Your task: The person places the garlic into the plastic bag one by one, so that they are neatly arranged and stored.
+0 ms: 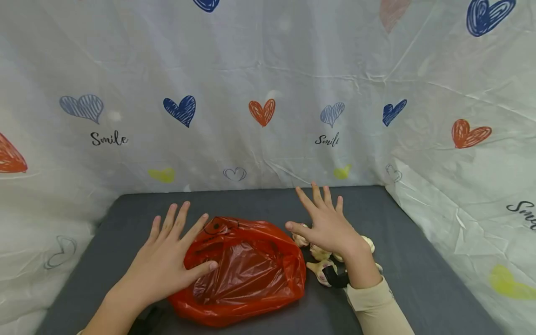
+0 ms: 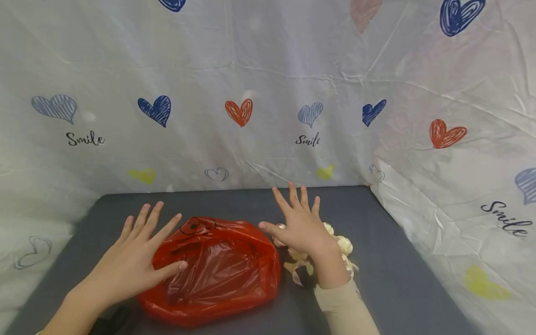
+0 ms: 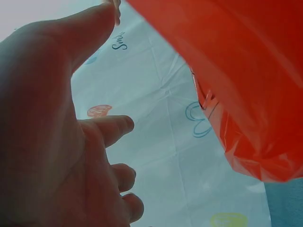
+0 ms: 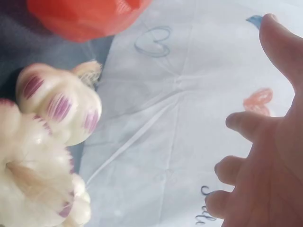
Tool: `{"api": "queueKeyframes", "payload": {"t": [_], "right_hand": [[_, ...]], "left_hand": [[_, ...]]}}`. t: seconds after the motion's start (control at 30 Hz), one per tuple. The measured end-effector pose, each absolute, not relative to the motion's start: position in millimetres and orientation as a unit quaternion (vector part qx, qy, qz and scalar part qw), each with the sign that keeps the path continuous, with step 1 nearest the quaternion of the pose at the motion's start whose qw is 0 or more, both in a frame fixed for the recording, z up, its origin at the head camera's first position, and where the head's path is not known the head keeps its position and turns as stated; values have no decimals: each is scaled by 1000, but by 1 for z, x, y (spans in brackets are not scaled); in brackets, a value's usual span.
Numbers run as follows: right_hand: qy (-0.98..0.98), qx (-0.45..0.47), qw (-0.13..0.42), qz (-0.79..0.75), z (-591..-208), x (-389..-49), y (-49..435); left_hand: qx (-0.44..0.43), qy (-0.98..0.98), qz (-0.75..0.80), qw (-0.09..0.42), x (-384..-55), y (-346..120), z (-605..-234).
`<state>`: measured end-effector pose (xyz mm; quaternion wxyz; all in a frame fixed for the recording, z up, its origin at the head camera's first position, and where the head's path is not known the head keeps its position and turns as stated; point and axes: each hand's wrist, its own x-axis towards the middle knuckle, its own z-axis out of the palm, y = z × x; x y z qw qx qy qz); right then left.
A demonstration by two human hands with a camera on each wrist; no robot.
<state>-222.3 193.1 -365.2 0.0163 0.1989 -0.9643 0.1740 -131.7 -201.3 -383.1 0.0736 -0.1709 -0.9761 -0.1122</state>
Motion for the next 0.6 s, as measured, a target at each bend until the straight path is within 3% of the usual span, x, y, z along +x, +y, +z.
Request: {"api": "queueKeyframes", "payload": {"t": [0.6], "right_hand": [[-937,212,-77,269,-378,-239,203]], "left_hand": [[-155,-976,-155,1,-127,-220,-397]]}}
